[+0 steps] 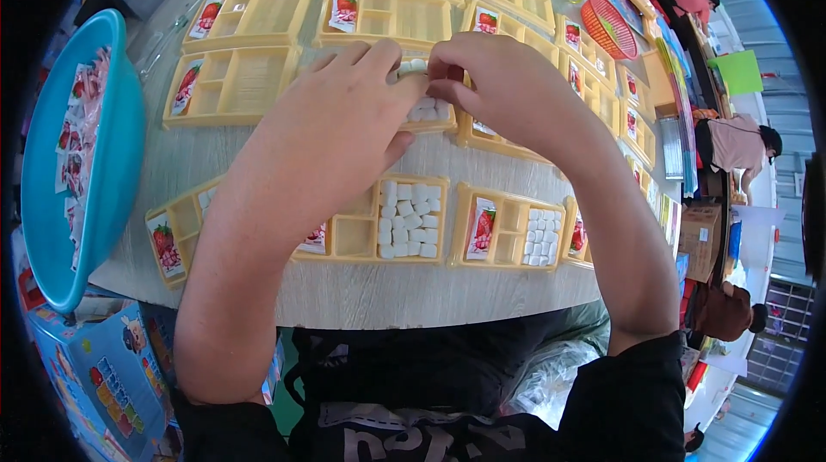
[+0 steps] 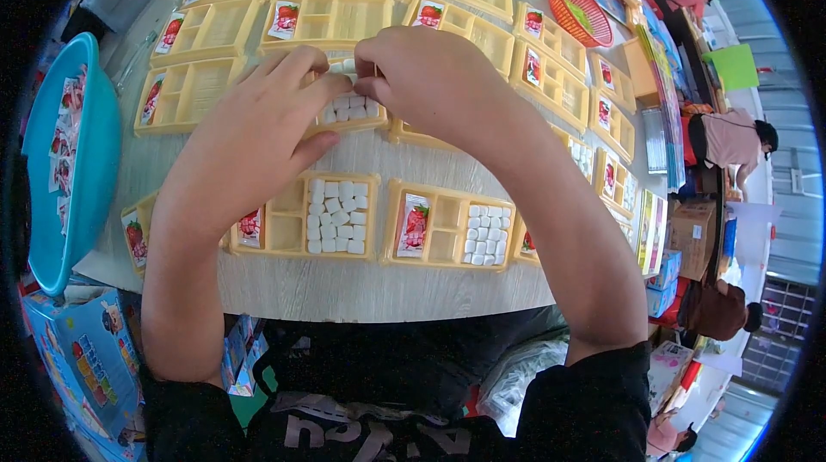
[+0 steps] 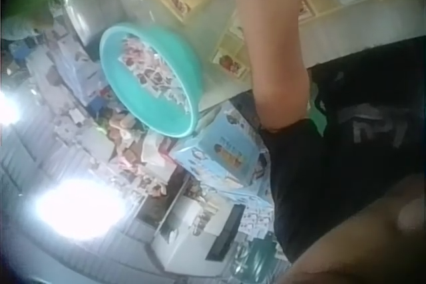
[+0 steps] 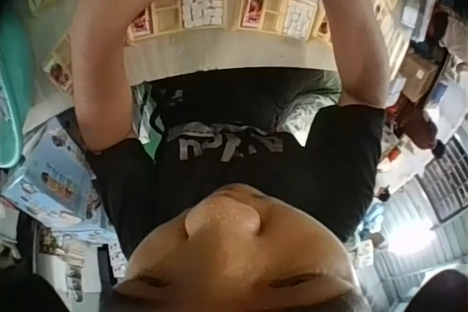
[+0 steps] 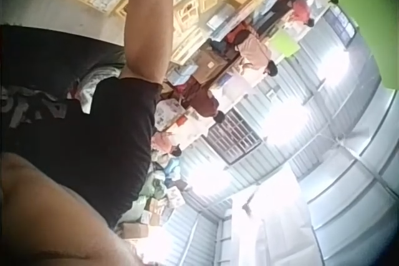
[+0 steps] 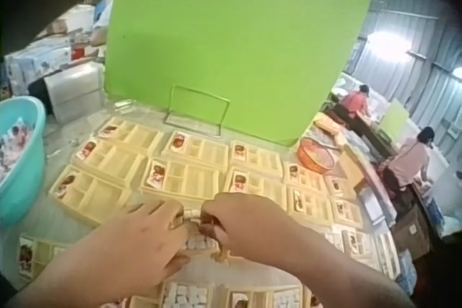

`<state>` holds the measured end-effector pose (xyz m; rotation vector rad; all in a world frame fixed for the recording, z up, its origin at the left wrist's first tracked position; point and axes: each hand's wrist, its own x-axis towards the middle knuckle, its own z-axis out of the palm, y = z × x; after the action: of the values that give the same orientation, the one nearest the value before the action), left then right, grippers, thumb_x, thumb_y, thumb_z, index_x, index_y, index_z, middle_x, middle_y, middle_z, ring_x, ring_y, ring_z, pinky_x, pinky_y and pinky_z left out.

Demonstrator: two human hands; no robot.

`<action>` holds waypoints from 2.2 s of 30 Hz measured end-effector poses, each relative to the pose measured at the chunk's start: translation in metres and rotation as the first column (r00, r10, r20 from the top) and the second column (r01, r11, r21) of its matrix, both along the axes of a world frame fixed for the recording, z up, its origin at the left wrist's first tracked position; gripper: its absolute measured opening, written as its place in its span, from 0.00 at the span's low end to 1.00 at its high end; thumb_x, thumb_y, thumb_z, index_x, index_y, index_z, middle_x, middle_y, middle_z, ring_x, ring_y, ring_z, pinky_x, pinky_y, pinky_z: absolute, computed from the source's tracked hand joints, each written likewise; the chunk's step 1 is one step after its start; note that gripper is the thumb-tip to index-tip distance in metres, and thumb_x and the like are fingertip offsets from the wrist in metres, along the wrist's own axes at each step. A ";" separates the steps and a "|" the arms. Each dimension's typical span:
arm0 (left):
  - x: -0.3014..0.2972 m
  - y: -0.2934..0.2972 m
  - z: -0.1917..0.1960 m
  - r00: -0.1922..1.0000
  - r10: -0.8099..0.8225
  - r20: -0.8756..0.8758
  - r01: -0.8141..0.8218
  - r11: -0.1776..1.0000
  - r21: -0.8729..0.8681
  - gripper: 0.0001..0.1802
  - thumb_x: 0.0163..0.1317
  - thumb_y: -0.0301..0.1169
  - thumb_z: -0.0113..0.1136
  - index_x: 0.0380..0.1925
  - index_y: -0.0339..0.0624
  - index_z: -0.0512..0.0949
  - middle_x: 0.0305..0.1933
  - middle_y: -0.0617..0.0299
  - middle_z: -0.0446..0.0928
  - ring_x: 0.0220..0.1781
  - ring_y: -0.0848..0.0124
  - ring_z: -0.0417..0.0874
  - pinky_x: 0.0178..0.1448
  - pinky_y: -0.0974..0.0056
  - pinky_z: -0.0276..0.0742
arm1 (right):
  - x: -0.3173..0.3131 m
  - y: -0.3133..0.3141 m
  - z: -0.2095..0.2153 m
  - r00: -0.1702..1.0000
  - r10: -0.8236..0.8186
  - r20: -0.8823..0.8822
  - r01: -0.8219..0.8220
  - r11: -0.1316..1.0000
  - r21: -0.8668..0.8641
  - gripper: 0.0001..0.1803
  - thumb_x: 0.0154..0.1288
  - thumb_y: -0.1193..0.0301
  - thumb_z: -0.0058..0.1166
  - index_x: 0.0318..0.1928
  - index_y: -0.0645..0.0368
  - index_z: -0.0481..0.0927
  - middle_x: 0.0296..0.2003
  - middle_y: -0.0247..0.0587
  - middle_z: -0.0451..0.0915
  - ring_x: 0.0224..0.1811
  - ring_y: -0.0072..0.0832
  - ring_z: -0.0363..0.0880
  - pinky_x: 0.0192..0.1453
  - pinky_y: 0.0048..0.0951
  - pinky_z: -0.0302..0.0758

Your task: Pack small white items into partitioned yellow plastic trays.

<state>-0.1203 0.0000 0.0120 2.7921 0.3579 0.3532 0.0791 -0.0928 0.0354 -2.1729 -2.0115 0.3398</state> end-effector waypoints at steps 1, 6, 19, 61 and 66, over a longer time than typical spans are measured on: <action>-0.001 0.001 0.000 1.000 -0.002 -0.003 0.002 1.000 0.014 0.23 0.65 0.32 0.66 0.60 0.43 0.77 0.59 0.51 0.73 0.61 0.51 0.78 0.65 0.50 0.75 | 0.002 0.000 -0.001 0.999 0.036 -0.027 -0.036 0.999 0.009 0.09 0.71 0.69 0.55 0.43 0.61 0.83 0.39 0.46 0.85 0.42 0.43 0.83 0.48 0.41 0.78; 0.000 -0.002 0.001 1.000 -0.001 0.014 0.000 0.999 0.038 0.22 0.65 0.33 0.66 0.59 0.43 0.79 0.60 0.51 0.73 0.63 0.51 0.77 0.66 0.50 0.74 | 0.006 -0.011 0.008 0.999 -0.002 -0.039 0.005 0.996 0.085 0.10 0.72 0.67 0.53 0.44 0.59 0.83 0.39 0.45 0.84 0.42 0.42 0.83 0.48 0.40 0.78; 0.005 -0.004 0.006 0.999 -0.036 0.008 0.036 0.998 0.042 0.23 0.63 0.32 0.68 0.58 0.42 0.80 0.62 0.51 0.73 0.69 0.52 0.73 0.71 0.50 0.70 | -0.001 -0.027 0.004 0.987 0.057 0.149 -0.075 0.990 0.121 0.08 0.72 0.66 0.54 0.42 0.55 0.84 0.36 0.42 0.83 0.42 0.42 0.83 0.47 0.43 0.78; 0.054 -0.291 0.074 0.589 -0.304 0.749 0.552 -0.525 -0.648 0.11 0.72 0.38 0.64 0.32 0.46 0.86 0.32 0.63 0.83 0.29 0.68 0.77 0.33 0.64 0.65 | -0.103 -0.833 -0.325 0.054 -0.914 0.403 0.873 -0.153 -0.464 0.15 0.65 0.67 0.54 0.43 0.67 0.85 0.47 0.66 0.84 0.53 0.58 0.82 0.61 0.51 0.77; 0.031 -0.286 0.073 0.686 -0.187 0.703 0.672 -0.209 -0.711 0.07 0.70 0.37 0.67 0.34 0.50 0.81 0.31 0.64 0.82 0.29 0.69 0.76 0.32 0.63 0.62 | -0.117 -0.869 -0.361 0.191 -0.970 0.147 0.895 0.111 -0.432 0.24 0.67 0.64 0.56 0.60 0.60 0.80 0.61 0.59 0.80 0.64 0.61 0.75 0.69 0.49 0.72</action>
<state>-0.0897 -0.2857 0.0851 1.0721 -0.4500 0.2218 -0.0378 -0.9617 -0.3261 -2.9876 -0.0254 0.7492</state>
